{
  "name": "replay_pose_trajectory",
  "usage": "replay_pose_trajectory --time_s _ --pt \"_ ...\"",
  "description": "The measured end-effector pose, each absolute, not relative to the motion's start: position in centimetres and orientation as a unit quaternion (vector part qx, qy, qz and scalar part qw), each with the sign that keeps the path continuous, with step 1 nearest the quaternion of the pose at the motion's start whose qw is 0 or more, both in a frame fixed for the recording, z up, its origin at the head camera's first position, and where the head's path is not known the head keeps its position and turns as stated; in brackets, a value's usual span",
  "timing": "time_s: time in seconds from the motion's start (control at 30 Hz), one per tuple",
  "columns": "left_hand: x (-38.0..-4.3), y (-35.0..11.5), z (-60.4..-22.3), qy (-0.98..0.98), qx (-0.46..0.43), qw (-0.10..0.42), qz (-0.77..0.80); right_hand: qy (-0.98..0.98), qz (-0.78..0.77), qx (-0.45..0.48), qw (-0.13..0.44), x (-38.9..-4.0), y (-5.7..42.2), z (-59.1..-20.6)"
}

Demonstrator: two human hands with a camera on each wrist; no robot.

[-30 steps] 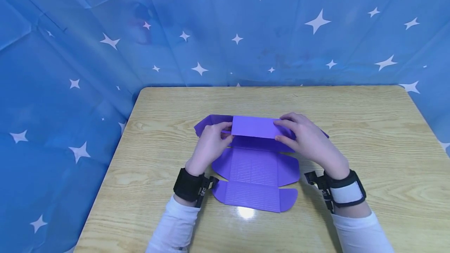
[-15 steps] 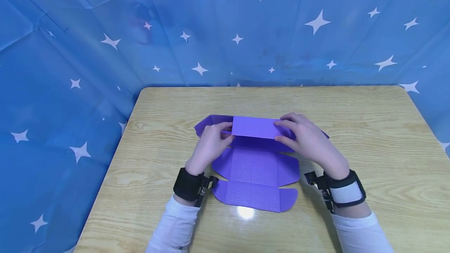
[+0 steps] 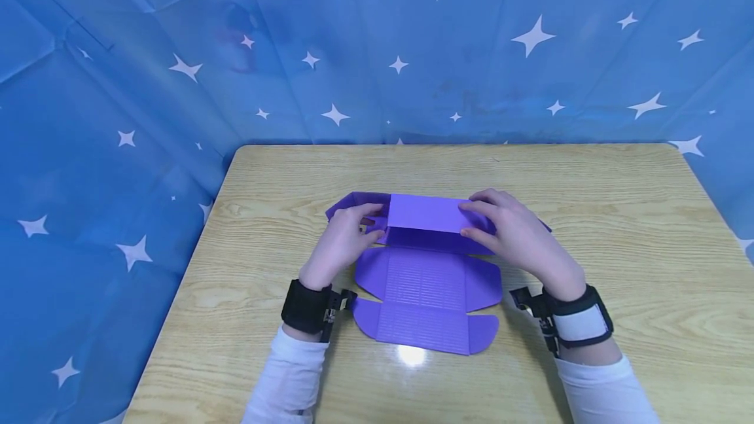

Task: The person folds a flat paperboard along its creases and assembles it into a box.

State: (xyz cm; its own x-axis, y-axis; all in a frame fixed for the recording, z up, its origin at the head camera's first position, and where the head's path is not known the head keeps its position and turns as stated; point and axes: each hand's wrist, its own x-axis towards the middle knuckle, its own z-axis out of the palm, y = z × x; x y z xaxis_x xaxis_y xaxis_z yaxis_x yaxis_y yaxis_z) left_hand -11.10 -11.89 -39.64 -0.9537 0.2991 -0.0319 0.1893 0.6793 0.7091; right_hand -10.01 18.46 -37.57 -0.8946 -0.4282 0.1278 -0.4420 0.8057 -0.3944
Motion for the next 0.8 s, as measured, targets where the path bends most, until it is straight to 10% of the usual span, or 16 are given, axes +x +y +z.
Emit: replay_pose_trajectory --time_s 0.8 --pt "-12.1 -12.8 -42.3 0.932 0.076 0.080 0.346 -0.951 0.212 0.226 0.011 -9.9 18.4 -37.5"
